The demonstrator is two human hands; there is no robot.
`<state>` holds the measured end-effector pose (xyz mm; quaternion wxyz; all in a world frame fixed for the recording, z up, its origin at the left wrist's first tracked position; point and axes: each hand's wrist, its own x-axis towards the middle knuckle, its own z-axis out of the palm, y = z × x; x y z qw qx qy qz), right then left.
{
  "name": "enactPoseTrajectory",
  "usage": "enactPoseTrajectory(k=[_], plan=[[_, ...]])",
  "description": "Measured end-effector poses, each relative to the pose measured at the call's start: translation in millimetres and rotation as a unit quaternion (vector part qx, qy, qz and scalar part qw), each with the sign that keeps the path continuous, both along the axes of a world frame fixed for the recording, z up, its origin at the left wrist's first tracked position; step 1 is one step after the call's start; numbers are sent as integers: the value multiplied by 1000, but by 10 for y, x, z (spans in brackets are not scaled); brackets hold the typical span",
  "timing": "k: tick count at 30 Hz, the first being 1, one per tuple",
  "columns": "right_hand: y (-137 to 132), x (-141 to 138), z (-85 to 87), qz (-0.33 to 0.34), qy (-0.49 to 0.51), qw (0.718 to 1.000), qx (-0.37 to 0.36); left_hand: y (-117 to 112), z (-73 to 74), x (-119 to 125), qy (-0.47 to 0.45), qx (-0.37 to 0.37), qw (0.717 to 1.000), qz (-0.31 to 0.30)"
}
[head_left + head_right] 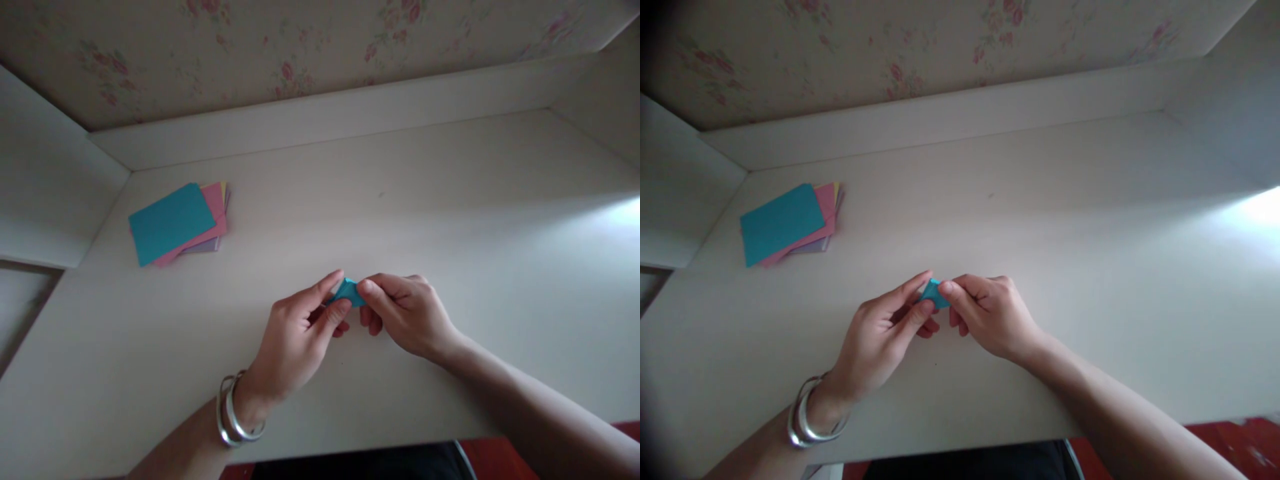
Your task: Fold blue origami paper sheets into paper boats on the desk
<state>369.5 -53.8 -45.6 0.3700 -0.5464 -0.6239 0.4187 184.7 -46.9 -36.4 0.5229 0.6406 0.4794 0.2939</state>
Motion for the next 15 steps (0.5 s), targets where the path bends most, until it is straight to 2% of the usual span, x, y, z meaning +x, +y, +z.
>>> enactPoseTrajectory(k=[3, 5, 12, 15], plan=[[-11, -14, -6, -5, -44, 999, 10, -8, -18, -2, 26, 65, 998, -10], [-15, -15, -3, -3, -59, 998, 6, -7, -16, -4, 27, 70, 997, -27], [-36, -15, 8, 17, -37, 998, -42, -4, 40, 10, 19, 21, 998, -47], [-34, -19, 4, 12, -23, 996, -87, 4, 57, 20, -5, -40, 999, -32]])
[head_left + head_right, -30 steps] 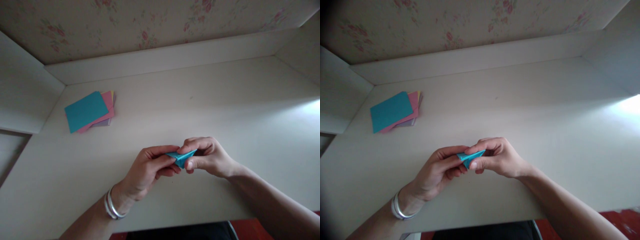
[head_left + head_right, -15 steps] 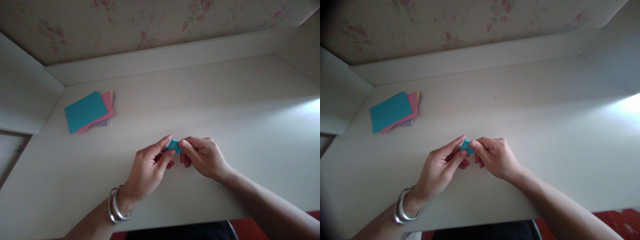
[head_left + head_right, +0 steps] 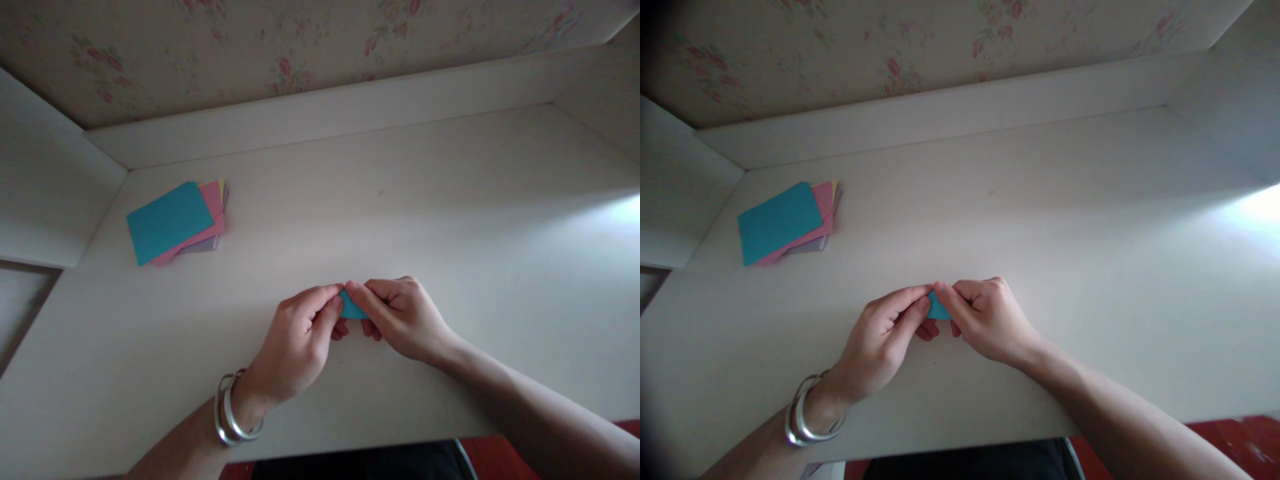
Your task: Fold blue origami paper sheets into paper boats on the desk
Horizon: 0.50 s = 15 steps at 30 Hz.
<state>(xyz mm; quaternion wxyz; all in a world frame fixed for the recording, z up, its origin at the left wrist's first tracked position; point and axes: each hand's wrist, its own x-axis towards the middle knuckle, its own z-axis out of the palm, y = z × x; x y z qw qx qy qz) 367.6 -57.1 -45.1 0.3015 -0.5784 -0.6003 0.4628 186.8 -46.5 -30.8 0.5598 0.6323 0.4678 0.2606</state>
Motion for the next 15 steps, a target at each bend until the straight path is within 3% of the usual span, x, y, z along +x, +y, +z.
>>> enactPoseTrajectory(k=[4, 8, 15], plan=[[26, 19, -4, -15, 49, 998, -31, 46, -16, 3, -79, -123, 986, 76], [42, 45, -8, -13, 139, 990, -19, 92, -46, -4, -142, -188, 959, 156], [64, 34, -2, 22, 116, 993, 17, 96, -68, 12, -153, -208, 952, 168]])
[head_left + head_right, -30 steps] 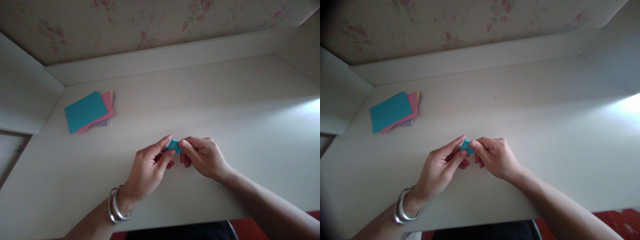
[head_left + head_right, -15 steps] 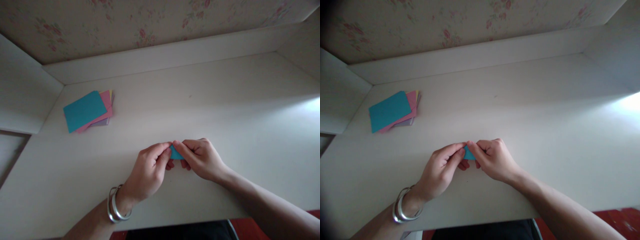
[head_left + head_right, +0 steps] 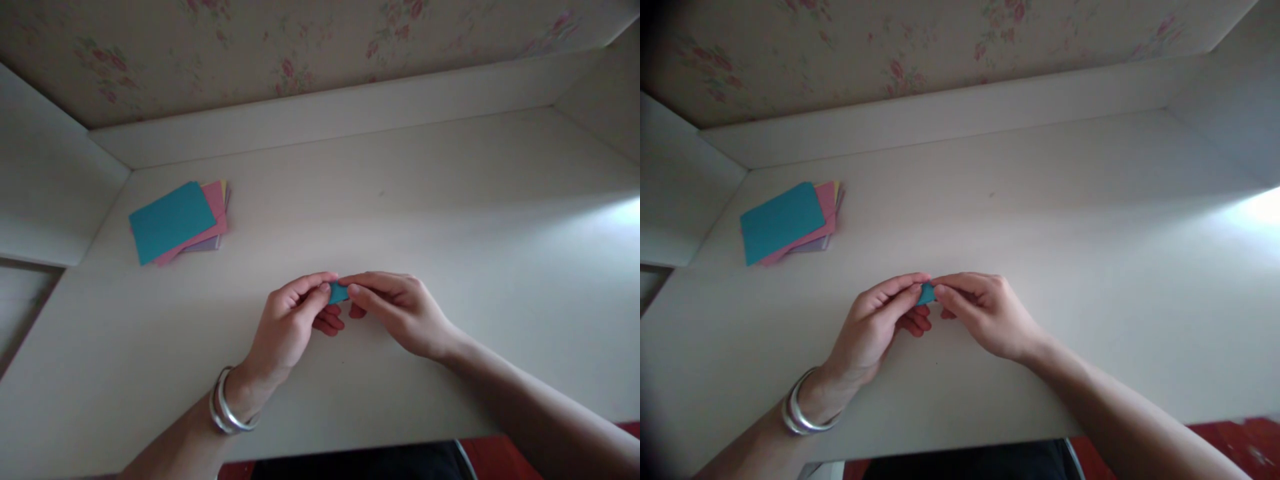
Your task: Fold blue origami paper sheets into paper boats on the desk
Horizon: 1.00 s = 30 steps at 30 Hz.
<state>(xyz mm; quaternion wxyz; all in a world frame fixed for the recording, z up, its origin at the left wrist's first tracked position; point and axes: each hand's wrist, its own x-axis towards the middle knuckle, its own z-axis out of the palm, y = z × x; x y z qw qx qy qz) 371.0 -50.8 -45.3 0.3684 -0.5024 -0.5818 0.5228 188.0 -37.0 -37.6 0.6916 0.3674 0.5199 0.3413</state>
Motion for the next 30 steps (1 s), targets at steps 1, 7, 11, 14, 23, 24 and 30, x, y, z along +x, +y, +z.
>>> enactPoseTrajectory(k=[1, 7, 11, 14, 23, 24, 30], plan=[[1, 2, 4, -1, -7, 1000, 8, 1, -2, -1, -1, 1, 1000, -6], [-18, 13, -14, -27, -5, 999, 35, 6, 8, -66, 41, 62, 994, -86], [-29, 23, -56, -48, -4, 997, 62, 10, 44, -109, 118, 182, 965, -147], [-28, 34, -79, -36, -19, 995, 93, 30, 58, -115, 164, 275, 934, -156], [-32, 18, -139, -54, -65, 985, 154, 14, 16, -76, 179, 295, 913, -217], [-34, 12, -146, -57, -65, 985, 153, 7, 15, -72, 183, 287, 914, -219], [-48, -10, -138, -62, -76, 983, 157, -3, 6, -59, 205, 263, 921, -203]])
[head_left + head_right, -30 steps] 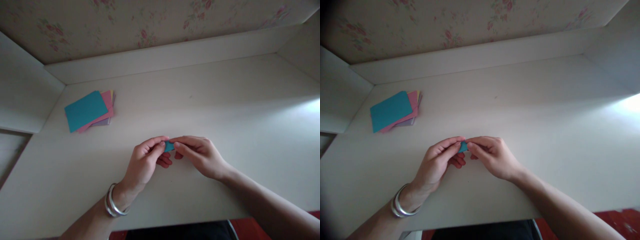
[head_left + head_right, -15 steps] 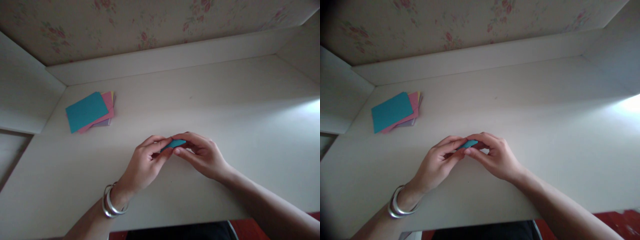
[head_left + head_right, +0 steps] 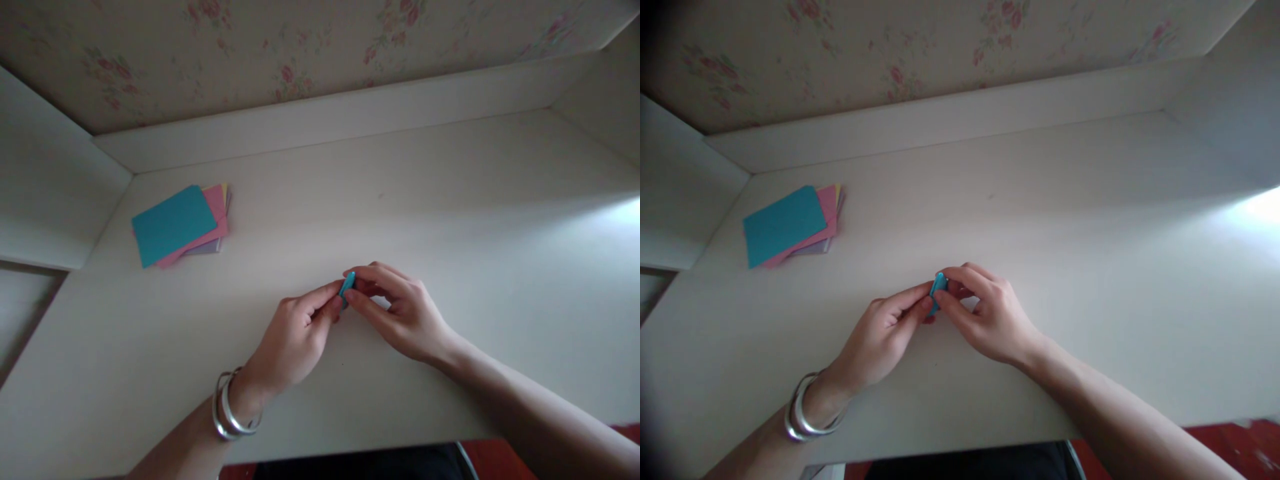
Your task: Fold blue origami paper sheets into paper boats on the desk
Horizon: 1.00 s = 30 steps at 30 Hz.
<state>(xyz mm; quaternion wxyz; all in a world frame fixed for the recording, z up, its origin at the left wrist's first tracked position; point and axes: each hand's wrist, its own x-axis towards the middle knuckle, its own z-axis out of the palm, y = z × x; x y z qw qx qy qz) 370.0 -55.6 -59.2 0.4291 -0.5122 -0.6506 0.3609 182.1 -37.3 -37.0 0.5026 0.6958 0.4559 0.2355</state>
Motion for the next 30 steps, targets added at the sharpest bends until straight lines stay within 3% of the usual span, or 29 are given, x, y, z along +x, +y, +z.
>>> enactPoseTrajectory(k=[9, 14, 18, 21, 25, 30], plan=[[7, -15, 15, 3, -14, 999, 37, -75, -6, -1, 5, 40, 999, 4], [3, -16, 29, 14, -33, 996, 79, -98, -54, 20, -28, -23, 999, 34], [3, -40, 15, 3, -44, 994, 105, -119, -118, 53, -51, -20, 998, 39], [1, -68, -14, -14, -65, 987, 148, -134, -158, 72, -43, 32, 998, 38], [-22, -97, -47, -36, -127, 968, 212, -140, -204, 79, 15, 162, 986, 44], [-51, -110, -53, 2, -188, 939, 289, -143, -210, 60, 63, 240, 968, 32]])
